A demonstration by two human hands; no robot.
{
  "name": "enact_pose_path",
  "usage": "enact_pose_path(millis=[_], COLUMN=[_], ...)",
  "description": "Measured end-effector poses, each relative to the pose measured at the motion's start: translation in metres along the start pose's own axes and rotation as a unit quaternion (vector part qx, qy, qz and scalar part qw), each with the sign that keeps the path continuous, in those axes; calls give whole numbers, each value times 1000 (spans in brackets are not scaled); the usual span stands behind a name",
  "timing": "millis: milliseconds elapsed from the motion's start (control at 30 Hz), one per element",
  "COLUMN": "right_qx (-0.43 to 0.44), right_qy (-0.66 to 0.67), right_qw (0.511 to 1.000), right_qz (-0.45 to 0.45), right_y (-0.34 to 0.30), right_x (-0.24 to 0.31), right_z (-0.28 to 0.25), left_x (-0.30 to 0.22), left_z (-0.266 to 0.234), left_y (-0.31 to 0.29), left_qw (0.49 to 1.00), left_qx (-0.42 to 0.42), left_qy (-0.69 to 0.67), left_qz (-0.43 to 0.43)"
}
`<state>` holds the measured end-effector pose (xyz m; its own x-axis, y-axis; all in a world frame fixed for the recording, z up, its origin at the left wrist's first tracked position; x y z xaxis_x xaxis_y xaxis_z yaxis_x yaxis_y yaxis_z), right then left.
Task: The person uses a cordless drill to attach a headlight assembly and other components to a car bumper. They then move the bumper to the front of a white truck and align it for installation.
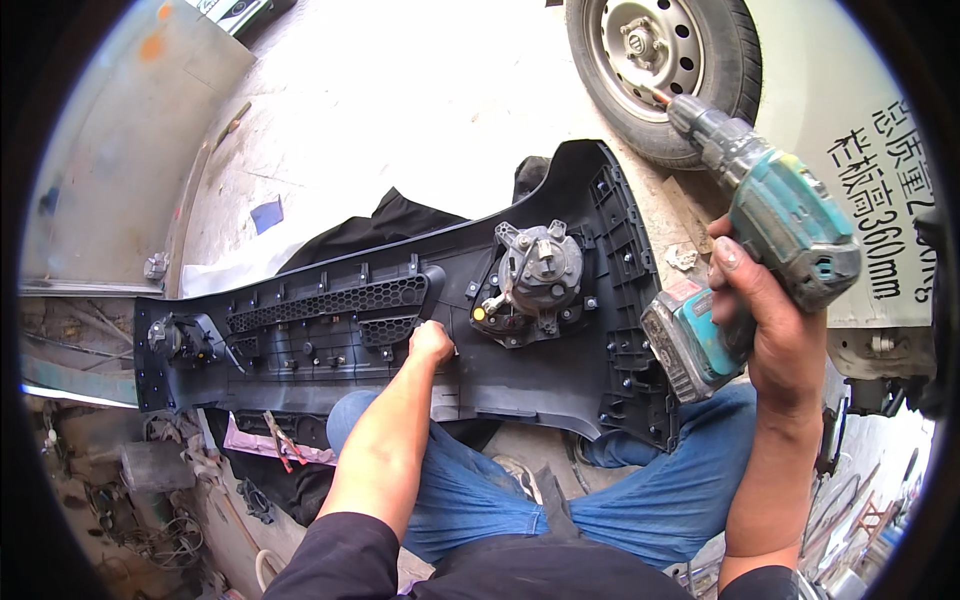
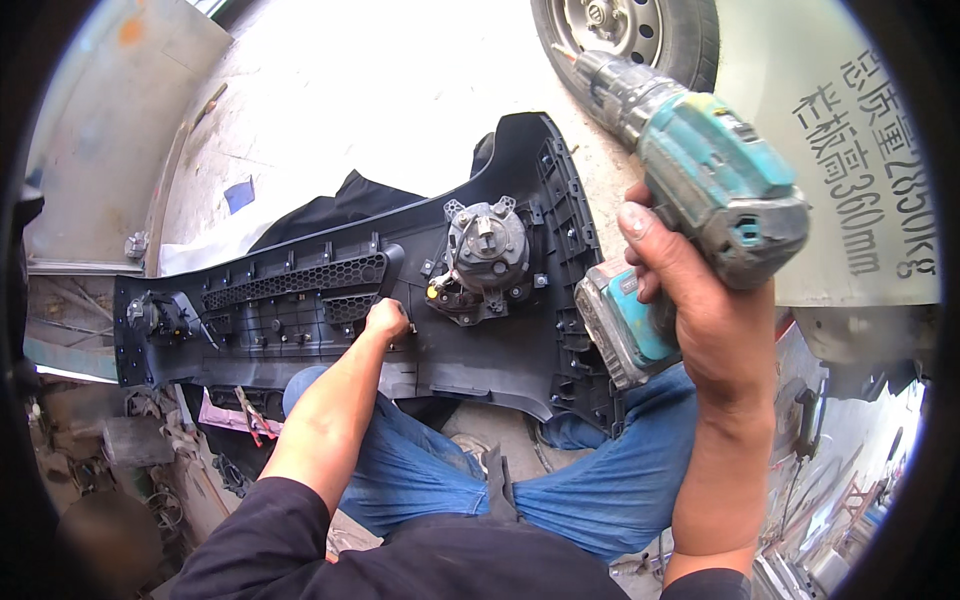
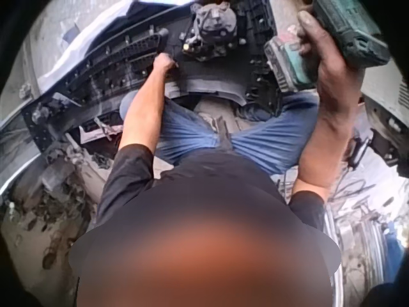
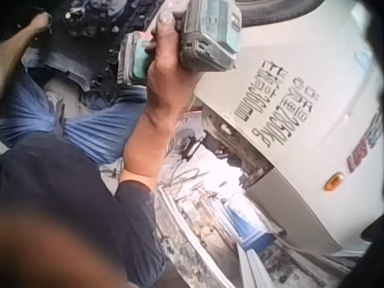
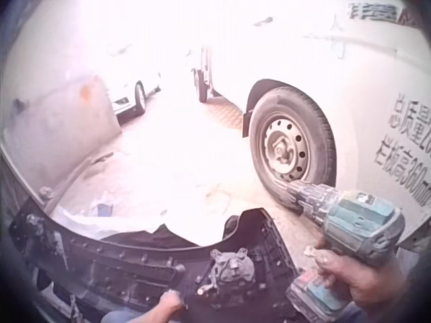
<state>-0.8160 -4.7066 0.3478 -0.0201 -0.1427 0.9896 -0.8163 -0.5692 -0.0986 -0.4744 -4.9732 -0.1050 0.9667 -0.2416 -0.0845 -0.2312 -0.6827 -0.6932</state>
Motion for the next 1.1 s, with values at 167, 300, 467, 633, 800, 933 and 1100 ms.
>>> enact_pose_path(millis=[167, 300, 467, 633, 800, 933, 1100], right_qx=[8, 77, 206, 295, 323, 334, 336], right_qy=[-41, 4, 53, -56, -84, -71, -91], right_qw=[999, 995, 963, 942, 921, 920, 913], right_qz=[6, 70, 163, 153, 198, 191, 213], right_y=[-1, -2, -20, -39, -47, -49, -51], right_x=[1, -2, -4, -15, -33, -33, -40], right_z=[-3, 2, 25, 59, 71, 76, 79], left_x=[-6, -47, -101, -136, -143, -141, -144], left_z=[-34, -90, -117, -113, -111, -113, -118], left_y=[-21, -60, -147, -178, -185, -188, -194], left_qw=[997, 954, 637, 413, 353, 337, 334], left_qx=[-43, -58, 73, 201, 231, 239, 243], left_qy=[-34, -284, -733, -859, -878, -881, -878], left_qz=[-47, 80, 229, 226, 228, 231, 243])
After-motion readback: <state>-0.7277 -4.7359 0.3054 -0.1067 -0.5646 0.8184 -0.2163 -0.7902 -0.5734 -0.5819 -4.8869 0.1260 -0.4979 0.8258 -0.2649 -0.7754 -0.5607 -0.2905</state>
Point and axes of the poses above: each hand's wrist, its own y-axis towards the middle knuckle, its own z-axis out of the palm, x = y × z, the point moved 8 cm from there along y, towards the middle knuckle, and after that the axes turned 2 degrees about -x, right-handed, at the moved point
